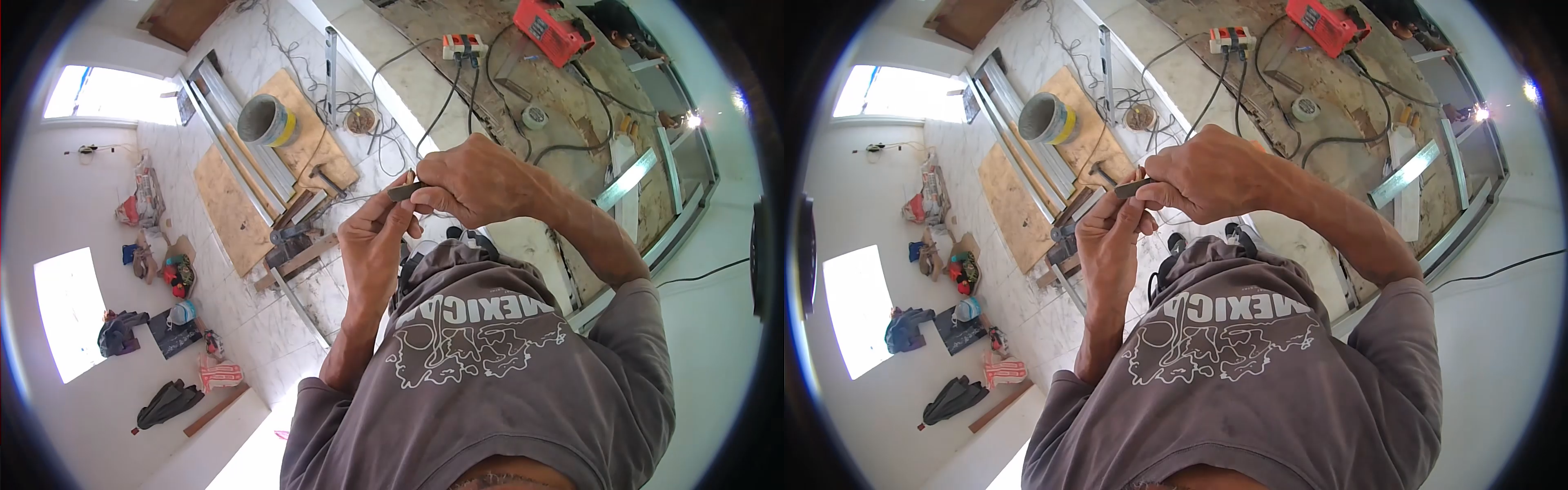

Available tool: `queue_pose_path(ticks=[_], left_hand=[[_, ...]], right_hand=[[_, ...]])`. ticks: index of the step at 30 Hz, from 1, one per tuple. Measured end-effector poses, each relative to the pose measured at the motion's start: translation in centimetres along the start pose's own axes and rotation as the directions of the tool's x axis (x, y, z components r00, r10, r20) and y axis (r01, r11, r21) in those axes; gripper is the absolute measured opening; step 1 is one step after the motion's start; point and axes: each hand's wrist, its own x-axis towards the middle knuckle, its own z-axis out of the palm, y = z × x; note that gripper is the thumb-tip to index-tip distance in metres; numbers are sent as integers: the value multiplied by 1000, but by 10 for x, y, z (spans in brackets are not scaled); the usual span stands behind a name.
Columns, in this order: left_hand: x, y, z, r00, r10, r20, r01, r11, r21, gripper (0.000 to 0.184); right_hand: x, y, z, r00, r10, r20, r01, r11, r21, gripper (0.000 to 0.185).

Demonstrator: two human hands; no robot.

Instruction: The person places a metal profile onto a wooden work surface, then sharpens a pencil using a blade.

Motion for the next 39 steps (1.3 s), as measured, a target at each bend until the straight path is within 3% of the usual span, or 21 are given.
queue_pose_path(ticks=[4,7,11,18,27,33,39], left_hand=[[-3,2,0,1000,-15,-5,15,997,70,33],[-8,6,1,1000,-29,-12,29,999,31,33],[-6,5,3,998,-32,-49,32,999,13,33],[1,3,2,999,-17,-35,19,999,49,35],[4,-1,-1,998,-25,-53,27,999,40,35],[-1,5,-3,998,-58,-37,59,998,29,36],[4,3,-2,998,-67,-18,67,997,35,37]], right_hand=[[1,13,3,995,-76,-70,67,989,-131,40],[-1,31,-14,989,63,-132,-89,975,-203,41],[-6,13,-16,995,90,-51,-90,996,-4,40],[-4,3,-2,1000,19,12,-20,997,71,39],[-3,22,6,995,-54,-83,42,989,-141,37],[-6,47,-11,984,81,-160,-113,972,-204,35],[-7,14,-3,998,38,-53,-38,999,-4,36]])
